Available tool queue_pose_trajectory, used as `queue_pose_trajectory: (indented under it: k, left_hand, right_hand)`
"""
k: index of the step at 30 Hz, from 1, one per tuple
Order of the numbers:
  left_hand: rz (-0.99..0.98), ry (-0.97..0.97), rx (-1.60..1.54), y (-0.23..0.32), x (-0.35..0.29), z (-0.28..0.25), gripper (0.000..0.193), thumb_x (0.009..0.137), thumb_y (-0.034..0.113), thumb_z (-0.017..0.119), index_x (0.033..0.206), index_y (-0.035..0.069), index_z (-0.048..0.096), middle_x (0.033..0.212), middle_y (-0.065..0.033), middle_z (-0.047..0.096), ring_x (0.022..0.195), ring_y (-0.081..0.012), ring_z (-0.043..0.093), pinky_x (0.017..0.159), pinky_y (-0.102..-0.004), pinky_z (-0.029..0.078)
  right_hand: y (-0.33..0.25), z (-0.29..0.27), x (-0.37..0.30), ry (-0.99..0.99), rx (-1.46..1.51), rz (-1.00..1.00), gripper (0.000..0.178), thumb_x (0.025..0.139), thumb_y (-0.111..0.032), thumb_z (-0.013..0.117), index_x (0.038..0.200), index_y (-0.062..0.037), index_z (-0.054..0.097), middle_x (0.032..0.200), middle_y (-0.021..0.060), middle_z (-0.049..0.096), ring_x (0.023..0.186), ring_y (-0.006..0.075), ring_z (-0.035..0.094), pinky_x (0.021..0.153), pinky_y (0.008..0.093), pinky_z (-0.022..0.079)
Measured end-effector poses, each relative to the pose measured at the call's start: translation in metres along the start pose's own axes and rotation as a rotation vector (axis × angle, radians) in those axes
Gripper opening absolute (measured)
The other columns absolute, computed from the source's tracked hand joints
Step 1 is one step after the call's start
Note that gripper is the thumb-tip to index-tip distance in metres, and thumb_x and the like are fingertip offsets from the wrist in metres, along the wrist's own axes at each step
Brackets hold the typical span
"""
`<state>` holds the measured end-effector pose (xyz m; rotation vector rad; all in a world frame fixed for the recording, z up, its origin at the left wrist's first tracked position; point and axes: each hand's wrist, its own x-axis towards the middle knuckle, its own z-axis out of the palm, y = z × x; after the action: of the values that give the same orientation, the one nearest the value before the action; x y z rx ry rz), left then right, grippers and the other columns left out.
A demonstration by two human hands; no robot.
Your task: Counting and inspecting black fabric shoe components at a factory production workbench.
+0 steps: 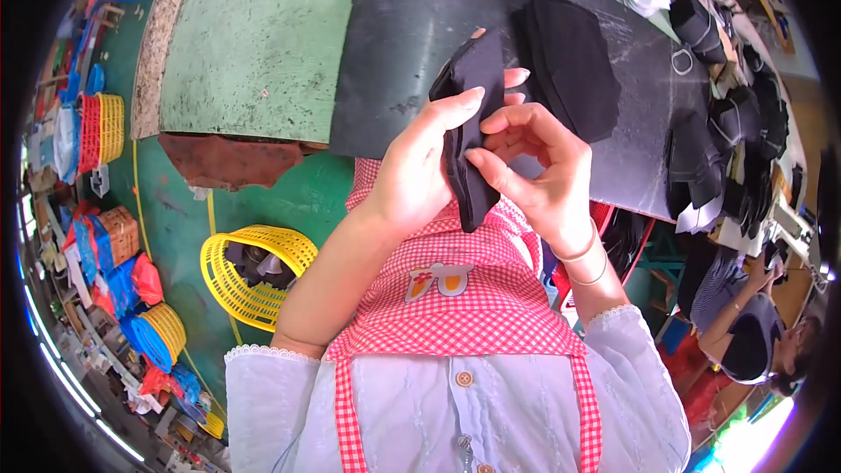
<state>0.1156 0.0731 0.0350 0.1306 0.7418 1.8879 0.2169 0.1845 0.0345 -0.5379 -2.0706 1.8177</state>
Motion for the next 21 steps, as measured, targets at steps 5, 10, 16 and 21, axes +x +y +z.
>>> queue_pose_trajectory:
  k: [5,10,16,21]
  left_hand:
    - [0.012,-0.034,0.207,-0.019,0.011,0.026,0.066,0.09,0.006,0.049,0.15,0.0,0.022,0.144,-0.0186,0.043,0.122,-0.0239,0.053,0.106,-0.0366,0.04]
    - [-0.076,-0.051,0.233,-0.02,0.038,0.039,0.059,0.086,0.003,0.045,0.143,-0.009,0.033,0.14,-0.0218,0.049,0.111,-0.026,0.061,0.1,-0.0368,0.047]
    - [-0.108,-0.001,0.221,-0.018,0.065,0.051,0.054,0.087,0.003,0.047,0.139,-0.009,0.037,0.136,-0.0224,0.053,0.113,-0.0274,0.062,0.099,-0.0383,0.049]
    - [-0.059,-0.069,0.362,-0.018,0.077,0.053,0.055,0.088,0.0,0.054,0.14,-0.005,0.039,0.134,-0.0206,0.056,0.12,-0.0255,0.058,0.104,-0.0364,0.045]
  right_hand:
    - [0.013,-0.042,-0.012,0.035,0.267,0.1,0.01,0.084,0.002,0.068,0.094,0.004,0.067,0.085,0.0023,0.068,0.076,0.0067,0.065,0.072,0.0224,0.053]
    - [0.023,-0.079,-0.013,0.001,0.563,0.192,0.009,0.088,0.005,0.065,0.097,0.0053,0.067,0.082,0.0029,0.065,0.077,0.0091,0.063,0.072,0.0229,0.054]
    - [0.026,-0.114,0.011,-0.039,0.626,0.277,0.012,0.092,-0.003,0.063,0.099,0.0057,0.067,0.085,0.0086,0.069,0.073,0.0126,0.066,0.069,0.0249,0.055]
    - [0.027,-0.122,0.016,-0.005,0.585,0.28,0.012,0.091,-0.003,0.065,0.099,0.0048,0.068,0.086,0.0074,0.069,0.074,0.0115,0.065,0.068,0.0235,0.054]
